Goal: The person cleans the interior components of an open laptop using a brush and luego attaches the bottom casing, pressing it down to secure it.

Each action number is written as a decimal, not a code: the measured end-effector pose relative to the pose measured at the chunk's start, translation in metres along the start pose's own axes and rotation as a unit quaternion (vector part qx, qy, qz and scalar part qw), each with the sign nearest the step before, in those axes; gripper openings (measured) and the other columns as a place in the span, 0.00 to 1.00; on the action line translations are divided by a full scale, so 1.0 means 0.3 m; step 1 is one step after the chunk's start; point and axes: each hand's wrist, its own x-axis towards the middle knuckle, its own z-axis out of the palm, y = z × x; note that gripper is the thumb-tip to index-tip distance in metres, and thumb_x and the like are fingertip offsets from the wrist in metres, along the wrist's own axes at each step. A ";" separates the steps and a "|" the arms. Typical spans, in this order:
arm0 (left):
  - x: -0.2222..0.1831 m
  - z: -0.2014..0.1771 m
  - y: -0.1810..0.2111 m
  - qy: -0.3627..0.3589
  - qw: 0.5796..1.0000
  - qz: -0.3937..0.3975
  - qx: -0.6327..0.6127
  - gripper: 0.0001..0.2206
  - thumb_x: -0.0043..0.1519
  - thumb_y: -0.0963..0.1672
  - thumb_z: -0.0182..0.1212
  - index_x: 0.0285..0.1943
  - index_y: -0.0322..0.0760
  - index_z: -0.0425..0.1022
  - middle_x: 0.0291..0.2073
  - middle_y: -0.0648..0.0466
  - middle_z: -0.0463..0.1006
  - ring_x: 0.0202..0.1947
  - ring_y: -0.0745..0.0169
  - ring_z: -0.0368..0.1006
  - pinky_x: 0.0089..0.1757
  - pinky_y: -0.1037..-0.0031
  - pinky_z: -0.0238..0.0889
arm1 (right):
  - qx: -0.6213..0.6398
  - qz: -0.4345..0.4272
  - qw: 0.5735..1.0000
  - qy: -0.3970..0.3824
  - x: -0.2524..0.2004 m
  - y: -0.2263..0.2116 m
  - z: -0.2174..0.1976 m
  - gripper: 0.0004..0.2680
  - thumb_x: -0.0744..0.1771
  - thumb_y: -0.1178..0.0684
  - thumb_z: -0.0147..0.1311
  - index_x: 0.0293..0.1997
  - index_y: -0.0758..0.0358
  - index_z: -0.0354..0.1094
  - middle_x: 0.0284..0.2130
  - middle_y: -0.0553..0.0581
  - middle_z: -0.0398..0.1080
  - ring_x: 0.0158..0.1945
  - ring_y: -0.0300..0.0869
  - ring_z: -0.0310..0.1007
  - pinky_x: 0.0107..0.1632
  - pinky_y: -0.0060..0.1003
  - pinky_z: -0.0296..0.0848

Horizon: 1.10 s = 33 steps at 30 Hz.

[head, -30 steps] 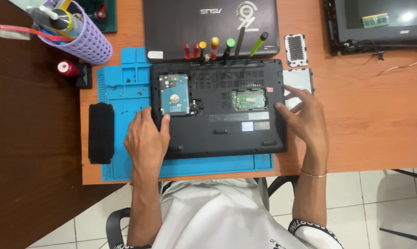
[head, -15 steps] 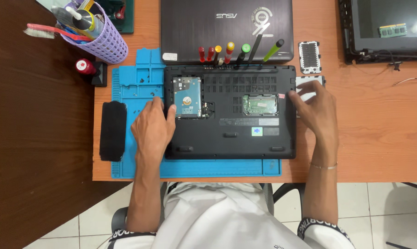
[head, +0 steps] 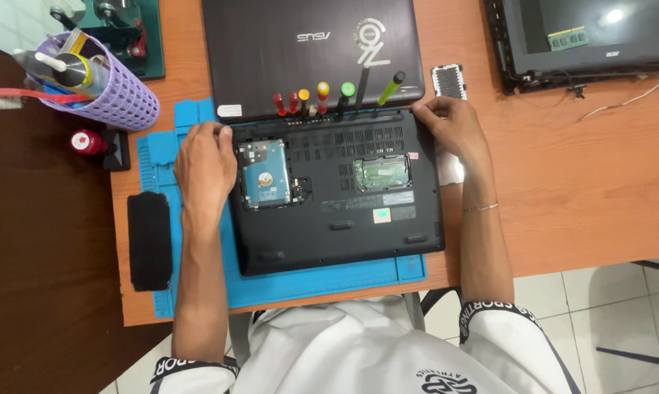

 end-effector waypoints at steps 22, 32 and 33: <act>0.143 -0.035 -0.123 -0.203 0.950 -0.047 -0.233 0.12 0.66 0.47 0.59 0.46 0.32 0.79 0.33 0.53 0.82 0.37 0.68 0.77 0.35 0.72 0.70 | 0.191 -0.072 0.979 -0.011 -0.010 0.106 0.024 0.07 0.72 0.53 0.55 0.42 0.66 0.69 0.33 0.50 0.75 0.36 0.29 0.69 0.39 0.24 0.67; 0.160 -0.018 -0.169 -0.240 0.949 -0.032 -0.201 0.13 0.68 0.47 0.61 0.40 0.29 0.79 0.26 0.55 0.77 0.26 0.71 0.67 0.29 0.74 0.63 | 0.207 -0.031 0.977 -0.042 -0.019 0.113 0.003 0.07 0.72 0.53 0.54 0.43 0.68 0.72 0.33 0.50 0.76 0.34 0.30 0.71 0.37 0.23 0.67; 0.164 -0.024 -0.172 -0.256 0.945 -0.047 -0.201 0.13 0.67 0.47 0.61 0.40 0.30 0.79 0.26 0.55 0.76 0.25 0.71 0.67 0.28 0.73 0.63 | 0.206 -0.035 0.977 -0.039 -0.016 0.120 0.006 0.07 0.72 0.54 0.54 0.43 0.68 0.72 0.34 0.50 0.76 0.35 0.30 0.71 0.38 0.23 0.67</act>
